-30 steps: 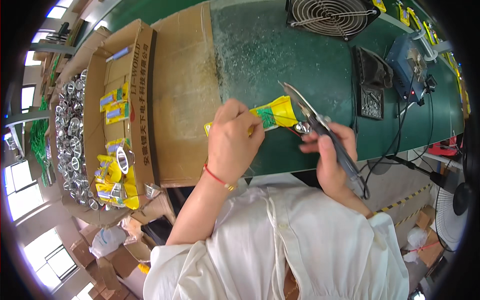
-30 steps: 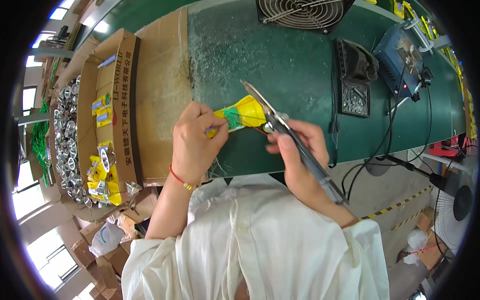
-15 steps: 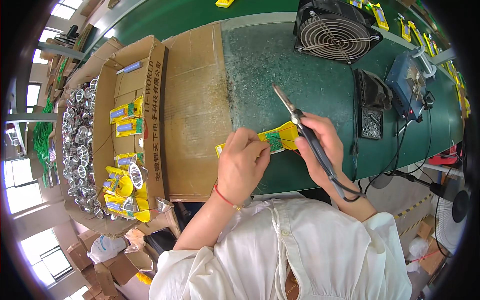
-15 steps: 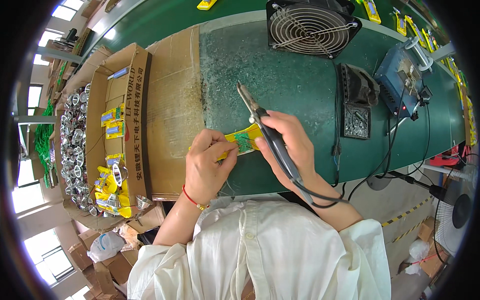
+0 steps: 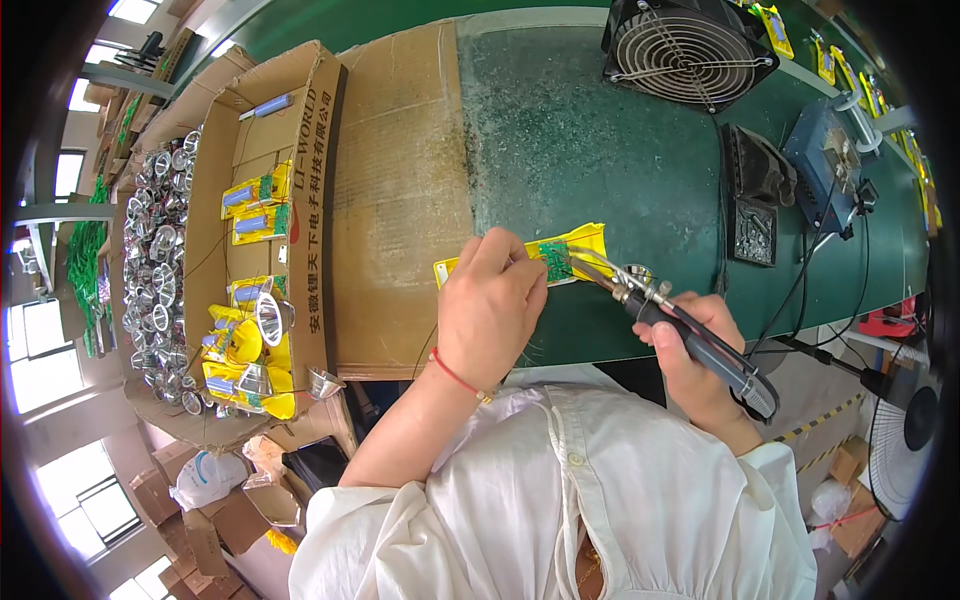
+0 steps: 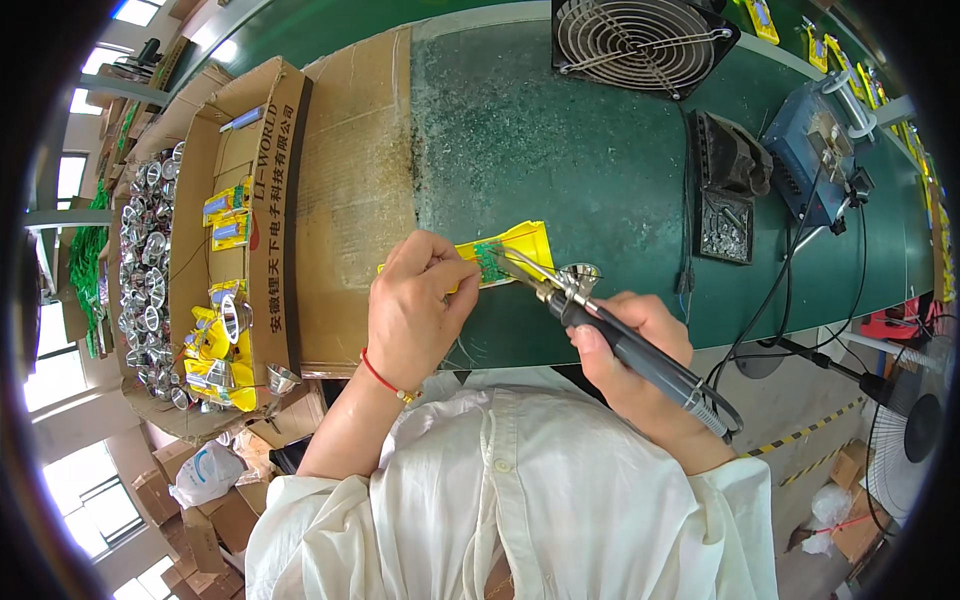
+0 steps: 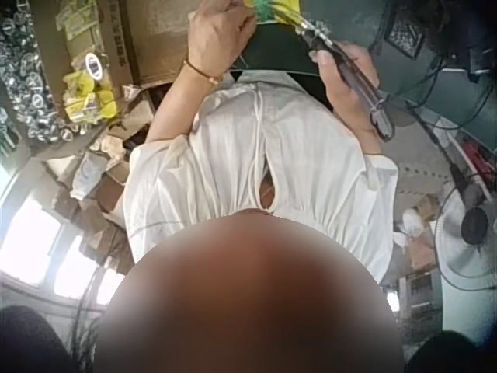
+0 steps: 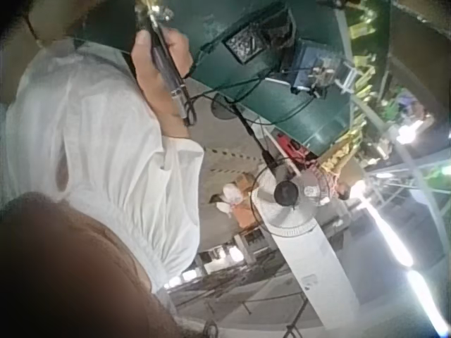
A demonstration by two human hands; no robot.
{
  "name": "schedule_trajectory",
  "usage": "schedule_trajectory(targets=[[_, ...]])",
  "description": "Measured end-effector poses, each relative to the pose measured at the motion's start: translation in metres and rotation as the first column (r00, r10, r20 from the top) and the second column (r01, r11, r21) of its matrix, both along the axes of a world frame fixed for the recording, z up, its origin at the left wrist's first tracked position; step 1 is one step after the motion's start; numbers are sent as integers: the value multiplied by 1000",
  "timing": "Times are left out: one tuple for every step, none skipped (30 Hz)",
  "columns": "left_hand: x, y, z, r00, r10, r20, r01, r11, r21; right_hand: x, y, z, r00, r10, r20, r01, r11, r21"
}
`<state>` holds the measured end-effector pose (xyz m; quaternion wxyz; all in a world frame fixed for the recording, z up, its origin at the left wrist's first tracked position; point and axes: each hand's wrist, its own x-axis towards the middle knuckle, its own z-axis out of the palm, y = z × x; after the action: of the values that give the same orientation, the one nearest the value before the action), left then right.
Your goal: Soldering electronic components into flashlight housings on an assembly line.
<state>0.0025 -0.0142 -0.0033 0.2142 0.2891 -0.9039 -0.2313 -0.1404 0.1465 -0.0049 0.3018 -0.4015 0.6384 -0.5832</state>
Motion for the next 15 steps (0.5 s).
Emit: schedule_trajectory(targets=[[-2,0,1,1000,-6,-2,6,1000,1,2,4,0,999,-35,26,35,999,23],[-3,0,1,1000,-13,6,13,1000,1,4,7,-2,997,-68,45,67,997,23],[-5,0,1,1000,-18,14,18,1000,0,5,8,-1,997,-71,44,70,997,24],[-6,0,2,1000,-19,15,19,1000,0,7,9,-1,992,-100,75,96,994,57],[-7,0,3,1000,-18,16,18,1000,7,8,10,-1,986,-130,105,121,988,92],[-8,-1,3,1000,-18,16,17,1000,14,7,11,-2,986,-131,106,121,988,92],[-7,-1,3,1000,-16,19,16,1000,12,7,12,-4,992,-95,80,86,990,113],[-7,0,3,1000,-15,20,14,1000,16,7,13,-6,997,-59,54,52,990,134],[-7,0,3,1000,-14,20,13,1000,20,7,12,-9,995,-70,64,63,992,109],[-7,-1,3,1000,-11,22,10,1000,19,7,10,-10,996,-67,67,60,992,108],[-7,-1,2,1000,-8,20,8,1000,27,8,8,-11,994,-83,76,75,992,101],[-6,-1,2,1000,-6,19,5,999,34,8,7,-12,991,-99,86,91,991,94],[-7,-1,2,1000,-6,19,5,999,34,8,7,-12,991,-99,87,91,991,94],[-7,-1,2,1000,-3,18,3,999,35,8,7,-12,993,-91,73,83,991,108],[-7,-1,2,1000,0,17,0,999,37,8,7,-12,995,-82,60,74,990,123]])
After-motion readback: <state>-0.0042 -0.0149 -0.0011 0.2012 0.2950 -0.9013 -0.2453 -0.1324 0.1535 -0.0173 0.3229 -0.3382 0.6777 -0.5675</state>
